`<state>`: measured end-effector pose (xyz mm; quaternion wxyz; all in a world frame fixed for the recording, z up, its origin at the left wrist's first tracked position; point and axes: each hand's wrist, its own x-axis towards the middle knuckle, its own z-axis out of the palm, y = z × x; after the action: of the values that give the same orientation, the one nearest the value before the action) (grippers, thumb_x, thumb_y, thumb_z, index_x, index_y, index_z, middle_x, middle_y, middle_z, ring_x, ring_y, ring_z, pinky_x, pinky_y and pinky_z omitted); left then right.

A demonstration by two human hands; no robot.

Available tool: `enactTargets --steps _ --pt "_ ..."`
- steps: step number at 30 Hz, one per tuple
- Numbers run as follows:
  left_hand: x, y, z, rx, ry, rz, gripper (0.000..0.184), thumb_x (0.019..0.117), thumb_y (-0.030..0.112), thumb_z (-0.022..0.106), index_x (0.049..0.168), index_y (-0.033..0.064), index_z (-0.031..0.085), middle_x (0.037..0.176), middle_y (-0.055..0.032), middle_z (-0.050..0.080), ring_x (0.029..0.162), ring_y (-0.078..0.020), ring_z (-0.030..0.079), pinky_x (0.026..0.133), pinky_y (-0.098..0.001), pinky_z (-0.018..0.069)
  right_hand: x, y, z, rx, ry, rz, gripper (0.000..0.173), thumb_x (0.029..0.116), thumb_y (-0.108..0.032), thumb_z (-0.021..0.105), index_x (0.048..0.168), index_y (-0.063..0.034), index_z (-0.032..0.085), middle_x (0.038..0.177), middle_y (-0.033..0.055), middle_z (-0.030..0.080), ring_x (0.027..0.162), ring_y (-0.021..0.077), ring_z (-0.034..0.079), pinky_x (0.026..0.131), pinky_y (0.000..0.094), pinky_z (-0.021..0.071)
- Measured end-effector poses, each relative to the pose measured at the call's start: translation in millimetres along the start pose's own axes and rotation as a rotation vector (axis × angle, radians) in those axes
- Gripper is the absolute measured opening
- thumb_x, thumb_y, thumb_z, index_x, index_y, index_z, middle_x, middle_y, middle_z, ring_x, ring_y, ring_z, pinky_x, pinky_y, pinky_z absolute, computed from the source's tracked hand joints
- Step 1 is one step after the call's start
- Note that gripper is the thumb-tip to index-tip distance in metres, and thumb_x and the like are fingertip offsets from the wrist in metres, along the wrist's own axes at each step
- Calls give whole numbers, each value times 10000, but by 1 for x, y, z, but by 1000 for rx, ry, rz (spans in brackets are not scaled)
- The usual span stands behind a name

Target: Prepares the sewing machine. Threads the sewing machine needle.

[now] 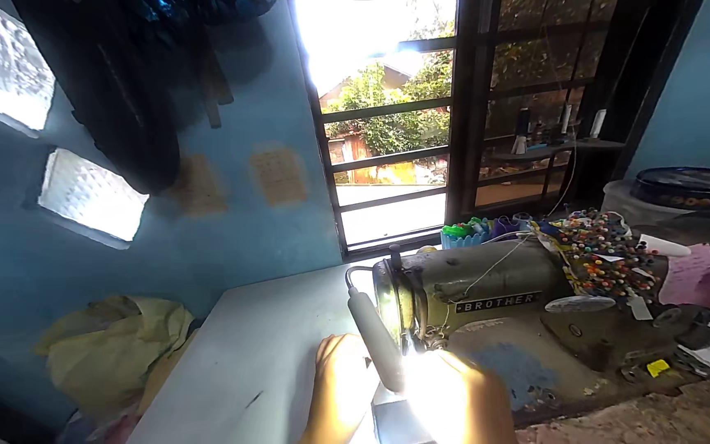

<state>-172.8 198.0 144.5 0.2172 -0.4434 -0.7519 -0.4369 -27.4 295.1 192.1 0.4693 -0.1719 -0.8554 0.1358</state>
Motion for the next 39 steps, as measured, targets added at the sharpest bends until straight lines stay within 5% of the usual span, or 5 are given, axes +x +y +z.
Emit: enactTargets --steps 6,12,29,35,39 --pt "4 3 -3 1 25 3 173 802 263 701 819 95 739 872 -11 740 899 -130 693 971 -397 480 -9 -6 -3 214 -206 214 276 936 -235 652 800 -31 776 735 110 737 715 233 739 676 448 585" --pt "1 1 0 18 -24 -9 218 824 277 670 852 73 739 863 -24 730 900 -144 690 964 -419 477 0 -8 6 48 -55 92 156 775 -194 724 712 -51 720 648 81 687 588 222 696 499 416 533" --pt "-13 -7 13 -169 -136 63 229 884 271 665 776 86 745 767 -24 721 752 -93 679 757 -294 565 -55 50 -31 263 -475 89 292 932 -163 631 713 27 662 673 166 657 631 300 673 559 502 515" --pt "-8 39 18 -206 -285 -311 402 881 397 677 1097 76 787 820 -10 730 680 -58 633 669 -274 539 -73 77 -41 274 -531 112 241 914 -102 606 751 64 668 706 200 673 648 342 676 581 526 516" --pt "-10 44 24 -242 -199 -343 272 875 354 698 936 99 767 797 30 717 712 -14 654 681 -222 556 -78 76 -35 340 -495 119 255 939 -107 596 767 66 671 724 196 674 658 320 672 591 495 522"
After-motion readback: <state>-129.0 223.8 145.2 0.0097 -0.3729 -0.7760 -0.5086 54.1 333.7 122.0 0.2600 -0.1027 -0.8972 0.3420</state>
